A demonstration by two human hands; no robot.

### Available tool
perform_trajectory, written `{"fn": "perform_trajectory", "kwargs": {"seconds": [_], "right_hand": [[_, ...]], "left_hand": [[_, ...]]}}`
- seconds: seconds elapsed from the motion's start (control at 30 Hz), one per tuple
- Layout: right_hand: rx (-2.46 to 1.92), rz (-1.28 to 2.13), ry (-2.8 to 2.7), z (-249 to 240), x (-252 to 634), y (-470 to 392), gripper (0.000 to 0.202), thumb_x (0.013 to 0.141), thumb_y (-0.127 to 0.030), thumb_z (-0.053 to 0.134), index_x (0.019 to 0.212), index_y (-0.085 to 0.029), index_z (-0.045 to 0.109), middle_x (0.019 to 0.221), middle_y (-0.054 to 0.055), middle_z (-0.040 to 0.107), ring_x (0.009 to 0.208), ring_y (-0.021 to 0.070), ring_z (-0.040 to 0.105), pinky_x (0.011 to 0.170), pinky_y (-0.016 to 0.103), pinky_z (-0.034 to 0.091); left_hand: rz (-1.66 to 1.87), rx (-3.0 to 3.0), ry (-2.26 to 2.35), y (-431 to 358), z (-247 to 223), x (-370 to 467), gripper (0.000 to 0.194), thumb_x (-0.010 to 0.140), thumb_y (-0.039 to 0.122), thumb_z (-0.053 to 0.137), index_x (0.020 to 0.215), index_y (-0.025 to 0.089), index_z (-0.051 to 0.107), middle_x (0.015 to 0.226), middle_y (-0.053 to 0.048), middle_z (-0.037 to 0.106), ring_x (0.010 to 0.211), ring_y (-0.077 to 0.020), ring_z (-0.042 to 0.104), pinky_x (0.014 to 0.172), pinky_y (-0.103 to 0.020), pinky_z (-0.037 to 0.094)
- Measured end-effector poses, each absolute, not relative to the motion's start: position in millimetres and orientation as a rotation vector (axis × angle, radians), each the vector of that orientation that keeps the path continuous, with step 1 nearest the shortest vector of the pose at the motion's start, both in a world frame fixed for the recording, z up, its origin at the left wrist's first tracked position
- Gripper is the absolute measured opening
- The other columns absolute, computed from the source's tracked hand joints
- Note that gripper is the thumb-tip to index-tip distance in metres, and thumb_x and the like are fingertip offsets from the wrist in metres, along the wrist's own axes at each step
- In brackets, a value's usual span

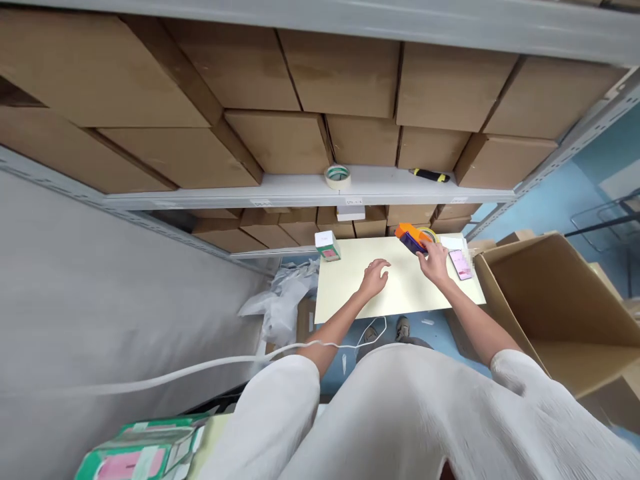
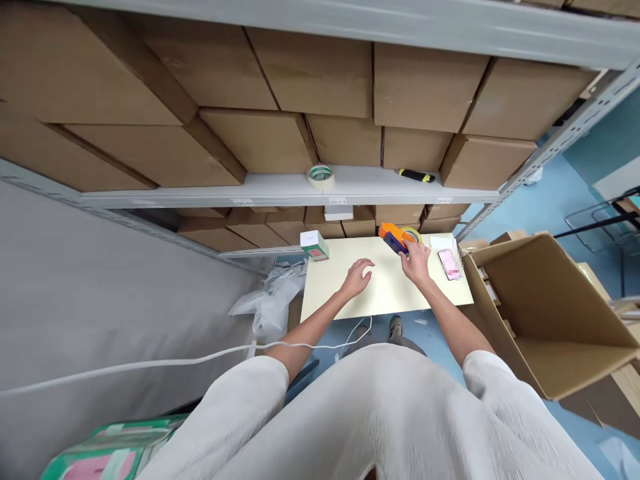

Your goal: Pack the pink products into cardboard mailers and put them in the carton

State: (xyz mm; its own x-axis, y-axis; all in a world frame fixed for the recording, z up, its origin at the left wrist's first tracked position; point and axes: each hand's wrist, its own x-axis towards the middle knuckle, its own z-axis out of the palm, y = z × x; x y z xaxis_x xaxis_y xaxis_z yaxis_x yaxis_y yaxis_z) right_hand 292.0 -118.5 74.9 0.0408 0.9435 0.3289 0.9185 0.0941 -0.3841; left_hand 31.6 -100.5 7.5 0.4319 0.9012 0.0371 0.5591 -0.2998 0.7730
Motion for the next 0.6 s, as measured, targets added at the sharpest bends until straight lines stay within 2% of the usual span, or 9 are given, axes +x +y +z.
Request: {"fn": "perform_trajectory", "kwargs": {"seconds": [0.33, 0.6], "right_hand": [[-2.329, 0.346, -1.426, -25.9, 331.7, -201.9, 0.038, 0.094, -0.03, 0.058, 0.13, -0.019, 0.065, 0.124, 0.017, 0.071, 0.116, 0.0378, 0.058, 0.097, 0.048, 0.042], [-2.441, 0.408, -1.196, -82.9, 375.1, -220.1, 0.032, 0.09, -0.025, 0.059, 0.121, -0.02, 0.065, 0.12, 0.017, 0.068, 0.117, 0.0356, 0.06, 0.097, 0.046, 0.045]], "left_hand": [[0.454, 2.045, 0.961, -139.7, -9.5, 69.6, 0.035, 0.095, 0.013, 0.056, 0.124, 0.026, 0.071, 0.141, -0.008, 0.066, 0.136, -0.0286, 0.061, 0.12, -0.051, 0.048], [0.354, 2.088, 0.949, -142.9, -9.5, 79.6, 0.035, 0.095, 0.014, 0.056, 0.124, 0.026, 0.07, 0.138, -0.008, 0.068, 0.134, -0.0286, 0.062, 0.118, -0.051, 0.05]]}}
